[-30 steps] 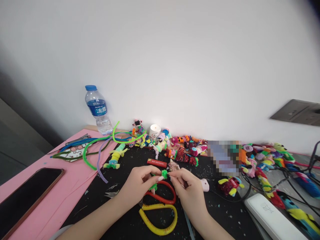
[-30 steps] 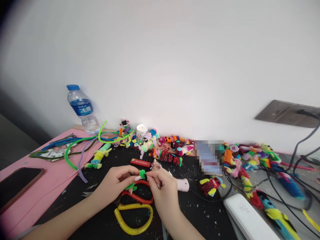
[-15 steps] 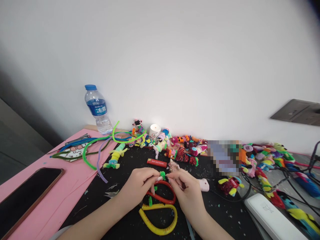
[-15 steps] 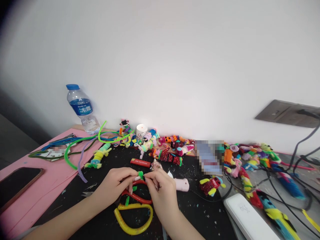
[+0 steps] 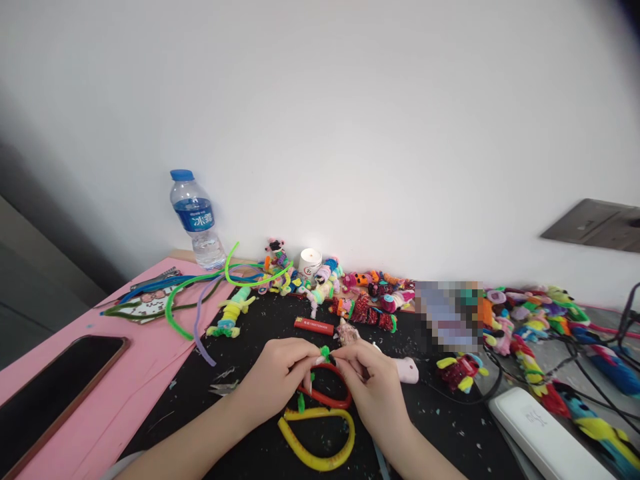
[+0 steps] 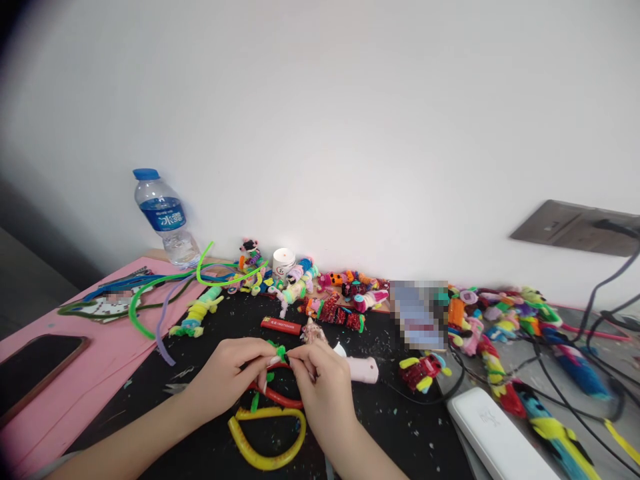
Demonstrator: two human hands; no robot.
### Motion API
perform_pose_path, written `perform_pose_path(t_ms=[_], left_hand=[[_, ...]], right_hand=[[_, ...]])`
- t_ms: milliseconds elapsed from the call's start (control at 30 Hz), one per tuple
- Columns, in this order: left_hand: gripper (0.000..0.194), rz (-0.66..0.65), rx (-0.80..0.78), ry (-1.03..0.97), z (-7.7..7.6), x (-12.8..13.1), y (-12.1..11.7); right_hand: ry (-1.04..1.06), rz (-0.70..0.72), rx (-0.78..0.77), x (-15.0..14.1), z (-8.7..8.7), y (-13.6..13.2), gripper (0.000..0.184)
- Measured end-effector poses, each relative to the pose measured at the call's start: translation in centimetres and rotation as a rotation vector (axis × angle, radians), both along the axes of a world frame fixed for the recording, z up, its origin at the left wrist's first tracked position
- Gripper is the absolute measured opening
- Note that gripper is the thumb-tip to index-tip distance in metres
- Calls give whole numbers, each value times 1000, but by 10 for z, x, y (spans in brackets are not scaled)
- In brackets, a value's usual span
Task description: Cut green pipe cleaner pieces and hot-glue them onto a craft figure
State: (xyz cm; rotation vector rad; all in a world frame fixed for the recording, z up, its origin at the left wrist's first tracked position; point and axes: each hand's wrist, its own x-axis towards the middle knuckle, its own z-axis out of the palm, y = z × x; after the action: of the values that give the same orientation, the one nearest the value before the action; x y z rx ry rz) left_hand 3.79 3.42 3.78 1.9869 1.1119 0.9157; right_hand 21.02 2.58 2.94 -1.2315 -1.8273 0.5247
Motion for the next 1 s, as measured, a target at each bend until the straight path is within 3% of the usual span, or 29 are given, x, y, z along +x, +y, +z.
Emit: perform_pose_path(t_ms=[367, 633, 1000], left_hand=[[25, -8, -9, 3, 1, 2, -2], [23, 54, -231, -162, 0, 2, 1], [21, 29, -183, -120, 1, 3, -2]], right_hand=[[2, 3, 13, 0, 0, -1, 14], [26, 38, 46, 4, 5, 1, 13], [49, 30, -23, 3, 0, 1, 11]])
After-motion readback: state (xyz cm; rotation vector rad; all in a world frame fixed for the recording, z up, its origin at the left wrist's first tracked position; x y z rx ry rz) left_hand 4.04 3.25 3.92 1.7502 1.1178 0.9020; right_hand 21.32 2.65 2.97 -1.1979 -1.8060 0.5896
